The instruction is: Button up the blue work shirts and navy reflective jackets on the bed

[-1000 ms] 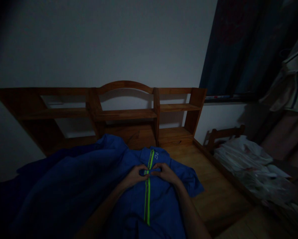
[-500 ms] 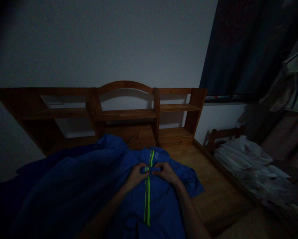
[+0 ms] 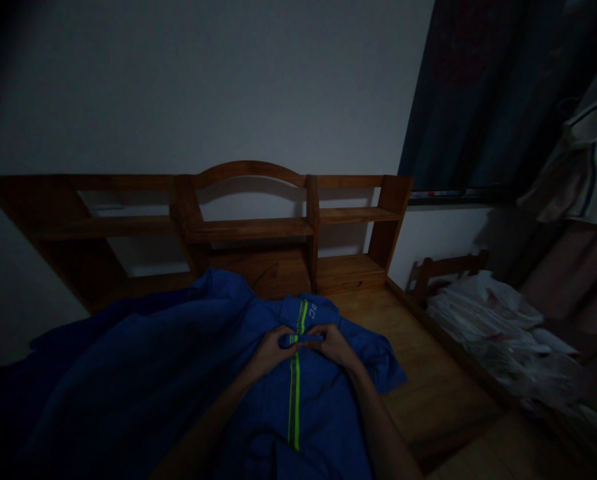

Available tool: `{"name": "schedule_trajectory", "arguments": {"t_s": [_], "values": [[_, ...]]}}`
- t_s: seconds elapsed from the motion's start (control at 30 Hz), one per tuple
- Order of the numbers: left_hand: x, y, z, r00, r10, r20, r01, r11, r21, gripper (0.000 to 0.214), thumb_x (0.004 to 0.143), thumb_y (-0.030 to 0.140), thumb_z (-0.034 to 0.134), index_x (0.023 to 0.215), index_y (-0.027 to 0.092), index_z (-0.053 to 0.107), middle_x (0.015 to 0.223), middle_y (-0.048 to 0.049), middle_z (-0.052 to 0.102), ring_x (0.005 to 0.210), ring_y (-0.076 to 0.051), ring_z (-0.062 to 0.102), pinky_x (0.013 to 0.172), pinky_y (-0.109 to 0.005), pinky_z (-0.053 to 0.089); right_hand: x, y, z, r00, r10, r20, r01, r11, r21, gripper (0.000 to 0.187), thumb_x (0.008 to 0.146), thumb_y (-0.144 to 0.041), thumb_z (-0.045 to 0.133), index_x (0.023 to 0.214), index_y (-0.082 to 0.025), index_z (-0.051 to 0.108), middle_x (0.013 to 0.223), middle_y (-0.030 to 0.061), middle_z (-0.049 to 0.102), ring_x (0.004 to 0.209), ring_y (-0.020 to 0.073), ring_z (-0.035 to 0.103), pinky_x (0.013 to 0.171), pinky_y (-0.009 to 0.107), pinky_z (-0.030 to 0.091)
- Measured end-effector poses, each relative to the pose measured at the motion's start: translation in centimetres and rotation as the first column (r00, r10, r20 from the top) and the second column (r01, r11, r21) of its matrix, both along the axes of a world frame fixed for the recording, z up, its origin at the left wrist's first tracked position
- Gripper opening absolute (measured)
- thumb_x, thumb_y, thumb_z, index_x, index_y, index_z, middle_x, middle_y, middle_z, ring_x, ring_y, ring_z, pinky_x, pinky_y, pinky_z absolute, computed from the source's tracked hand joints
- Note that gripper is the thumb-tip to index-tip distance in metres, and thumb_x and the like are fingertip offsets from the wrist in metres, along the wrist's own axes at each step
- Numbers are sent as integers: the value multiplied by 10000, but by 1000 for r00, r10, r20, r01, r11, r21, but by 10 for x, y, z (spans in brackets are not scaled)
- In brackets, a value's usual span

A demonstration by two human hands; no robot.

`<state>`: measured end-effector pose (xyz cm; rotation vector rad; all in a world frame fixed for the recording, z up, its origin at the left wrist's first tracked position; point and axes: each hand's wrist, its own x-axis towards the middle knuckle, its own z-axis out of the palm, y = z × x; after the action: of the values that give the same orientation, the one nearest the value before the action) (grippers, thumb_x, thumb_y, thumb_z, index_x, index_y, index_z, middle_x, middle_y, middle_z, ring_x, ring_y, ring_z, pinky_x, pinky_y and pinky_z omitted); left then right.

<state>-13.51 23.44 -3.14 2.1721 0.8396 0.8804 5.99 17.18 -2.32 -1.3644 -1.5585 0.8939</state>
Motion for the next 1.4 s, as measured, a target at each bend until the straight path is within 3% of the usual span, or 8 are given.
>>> {"name": "schedule_trajectory", "arguments": {"t_s": [0.37, 0.6, 0.87, 0.97, 1.03, 1.13, 1.23, 1.4], "values": [[4, -4, 1, 999, 32, 3, -32, 999, 12, 165, 721, 283, 638, 854, 187, 641, 859, -9, 647, 855, -166, 590, 813, -272, 406, -1, -1, 1, 999, 30, 24, -30, 999, 15, 261, 720, -355, 689, 891, -158, 683, 867, 10, 656, 826, 179, 584, 747, 257, 429], [5, -13, 9, 994, 101, -43, -91, 977, 194, 91, 742, 215, 604, 831, 206, 615, 879, -4, 635, 924, -182, 562, 865, -319, 359, -9, -2, 6, 998, 7, 65, -14, 994, 108, 253, 704, -289, 704, 922, -179, 639, 881, -13, 634, 839, 153, 564, 764, 236, 418], [2, -22, 23, 971, 210, -112, -142, 889, 435, 166, 873, 290, 468, 980, 197, 554, 952, -46, 602, 937, -200, 536, 870, -358, 359, -16, 0, 1, 963, -194, 186, 158, 969, 191, 195, 814, -324, 577, 949, -216, 666, 958, 17, 662, 919, 193, 597, 839, 285, 422], [-10, -17, 23, 944, 235, -231, -64, 819, 570, 218, 882, 291, 448, 1040, 183, 553, 987, -80, 599, 952, -231, 526, 883, -394, 351, -13, -3, 5, 907, -322, 271, 271, 939, 211, 202, 836, -333, 541, 962, -249, 675, 943, 9, 670, 887, 205, 608, 816, 296, 424], [-26, -11, 21, 926, 248, -284, -36, 808, 589, 237, 882, 305, 445, 1053, 187, 559, 983, -86, 606, 947, -240, 530, 880, -400, 350, -10, -4, 7, 871, -388, 301, 332, 917, 222, 201, 838, -321, 527, 963, -259, 672, 947, 6, 670, 884, 214, 608, 803, 304, 421], [-52, -1, 15, 923, 287, -255, -135, 865, 483, 243, 874, 352, 455, 1018, 202, 581, 980, -76, 612, 928, -225, 545, 847, -359, 373, -7, -3, 7, 849, -423, 315, 367, 903, 223, 186, 827, -297, 520, 930, -253, 669, 933, 9, 670, 862, 222, 606, 770, 306, 417], [-70, 10, 6, 956, 254, -147, -217, 949, 227, 240, 815, 419, 535, 906, 209, 608, 915, -41, 624, 854, -189, 562, 773, -292, 412, -7, -1, 3, 845, -419, 331, 359, 905, 227, 190, 822, -266, 497, 921, -227, 654, 902, 22, 663, 807, 208, 603, 739, 294, 418], [-74, 25, -2, 989, 144, -29, -146, 976, -160, 318, 701, 455, 641, 850, 175, 665, 854, -25, 667, 833, -190, 588, 762, -271, 428, -20, -7, 16, 840, -423, 340, 322, 893, 315, 198, 765, -219, 517, 948, -178, 581, 907, 53, 613, 847, 209, 566, 788, 303, 426]]}}
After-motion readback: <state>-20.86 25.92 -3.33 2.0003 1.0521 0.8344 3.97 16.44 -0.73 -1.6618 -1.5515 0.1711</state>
